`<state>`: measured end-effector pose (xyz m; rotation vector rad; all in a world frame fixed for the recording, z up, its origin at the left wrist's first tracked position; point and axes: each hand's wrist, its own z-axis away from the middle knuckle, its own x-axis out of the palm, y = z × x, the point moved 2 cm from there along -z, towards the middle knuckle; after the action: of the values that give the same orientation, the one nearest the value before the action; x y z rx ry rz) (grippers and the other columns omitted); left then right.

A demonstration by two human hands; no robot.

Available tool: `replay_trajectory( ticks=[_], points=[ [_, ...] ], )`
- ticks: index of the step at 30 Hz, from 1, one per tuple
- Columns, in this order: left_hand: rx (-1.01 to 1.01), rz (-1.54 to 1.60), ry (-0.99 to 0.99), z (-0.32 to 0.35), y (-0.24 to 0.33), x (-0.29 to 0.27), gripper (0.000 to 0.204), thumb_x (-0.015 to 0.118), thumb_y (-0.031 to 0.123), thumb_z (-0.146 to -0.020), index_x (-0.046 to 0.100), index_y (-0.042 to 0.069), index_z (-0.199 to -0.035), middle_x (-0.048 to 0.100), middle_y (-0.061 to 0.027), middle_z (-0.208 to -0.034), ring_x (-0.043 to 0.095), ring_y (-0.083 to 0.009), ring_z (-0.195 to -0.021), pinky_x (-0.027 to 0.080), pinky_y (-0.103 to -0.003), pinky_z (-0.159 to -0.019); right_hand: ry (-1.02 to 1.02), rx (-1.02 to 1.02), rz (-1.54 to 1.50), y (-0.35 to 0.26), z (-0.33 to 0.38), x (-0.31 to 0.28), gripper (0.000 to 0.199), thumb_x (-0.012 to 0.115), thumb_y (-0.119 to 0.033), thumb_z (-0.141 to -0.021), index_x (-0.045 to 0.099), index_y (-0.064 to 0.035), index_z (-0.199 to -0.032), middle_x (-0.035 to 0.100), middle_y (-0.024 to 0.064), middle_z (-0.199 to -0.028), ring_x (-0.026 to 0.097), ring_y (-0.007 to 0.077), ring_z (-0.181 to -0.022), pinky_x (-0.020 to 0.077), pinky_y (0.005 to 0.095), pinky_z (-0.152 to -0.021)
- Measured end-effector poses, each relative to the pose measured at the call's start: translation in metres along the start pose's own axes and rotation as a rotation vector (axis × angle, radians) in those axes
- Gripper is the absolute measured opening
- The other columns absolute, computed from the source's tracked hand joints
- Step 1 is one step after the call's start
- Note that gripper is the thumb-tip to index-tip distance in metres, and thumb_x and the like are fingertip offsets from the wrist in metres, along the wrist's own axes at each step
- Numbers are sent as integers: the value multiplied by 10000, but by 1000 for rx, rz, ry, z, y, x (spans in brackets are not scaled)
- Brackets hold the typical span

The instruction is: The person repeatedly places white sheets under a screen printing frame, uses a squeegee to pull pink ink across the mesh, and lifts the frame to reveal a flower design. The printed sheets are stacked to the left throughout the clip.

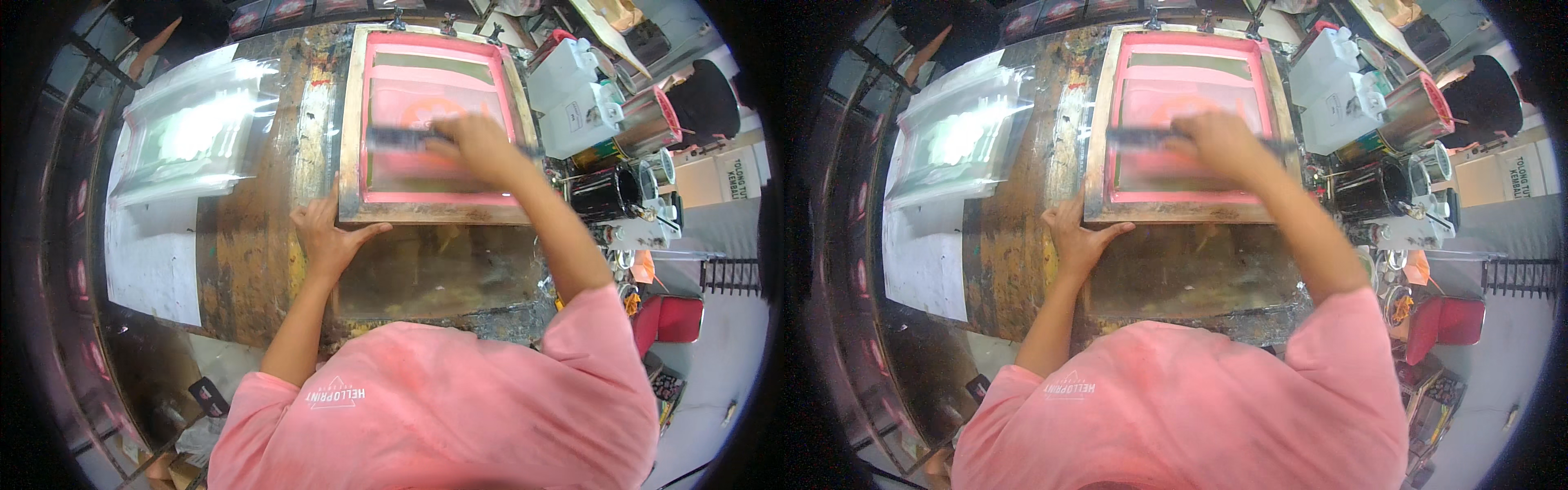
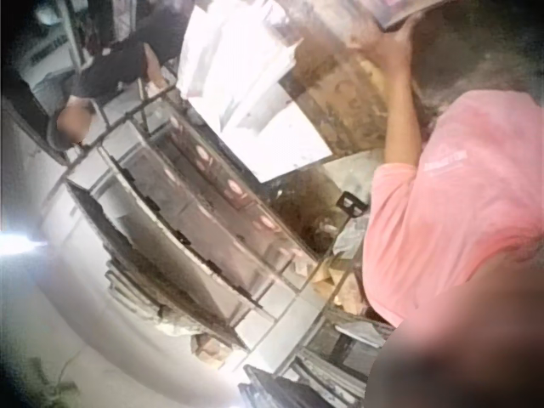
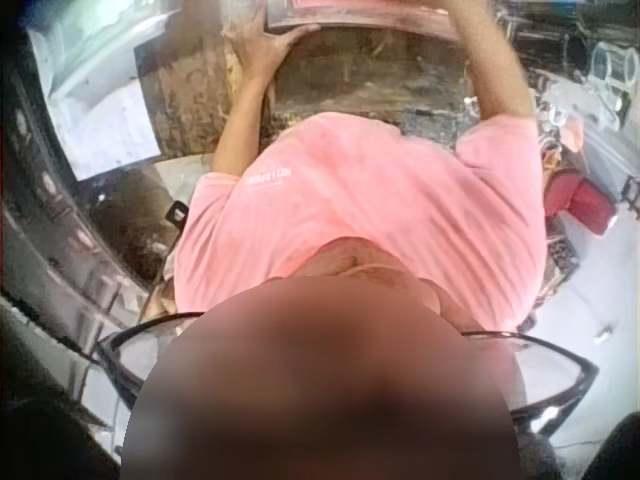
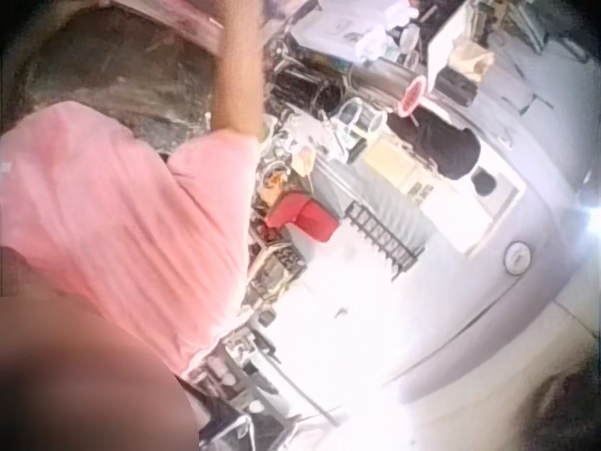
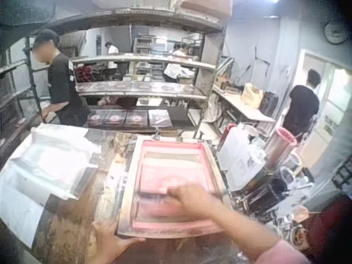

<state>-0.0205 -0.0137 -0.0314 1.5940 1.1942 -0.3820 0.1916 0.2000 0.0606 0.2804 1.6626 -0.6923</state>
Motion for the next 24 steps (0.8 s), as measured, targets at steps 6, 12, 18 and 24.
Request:
replay_trajectory(
  ticks=[6,12,18,24],
  points=[
    [-267,585,-5,-9,17,3,1090,980,489,-696,514,-34,-1532,730,-148,-995,653,-270,-1008,475,-410,-973,308,59,217,-84,80,-10,327,730,-393,-928,699,-85,-1034,656,125,-1013,661,312,-976,505,499,-888],
    [8,934,265,-75,69,-40,1098,906,377,-846,281,-57,-1638,640,-251,-1322,619,-319,-1198,473,-436,-1036,688,-1,437,-83,26,-102,324,674,-374,-948,680,-61,-1030,680,145,-925,664,335,-950,440,503,-1001],
    [41,-306,-148,-38,58,-14,1087,638,711,-939,279,-33,-1647,412,-290,-1613,321,-435,-1526,125,-658,-1231,854,-145,428,-83,-19,-172,557,551,-510,-1004,646,-30,-739,644,140,-688,642,312,-661,441,488,-681],
    [58,-269,-225,-17,46,22,1012,666,696,-924,426,-41,-1575,429,-250,-1634,330,-406,-1562,115,-699,-1236,808,-31,358,-62,-51,-206,658,514,-576,-996,734,0,-767,701,212,-700,718,400,-802,532,516,-781]
  ],
)
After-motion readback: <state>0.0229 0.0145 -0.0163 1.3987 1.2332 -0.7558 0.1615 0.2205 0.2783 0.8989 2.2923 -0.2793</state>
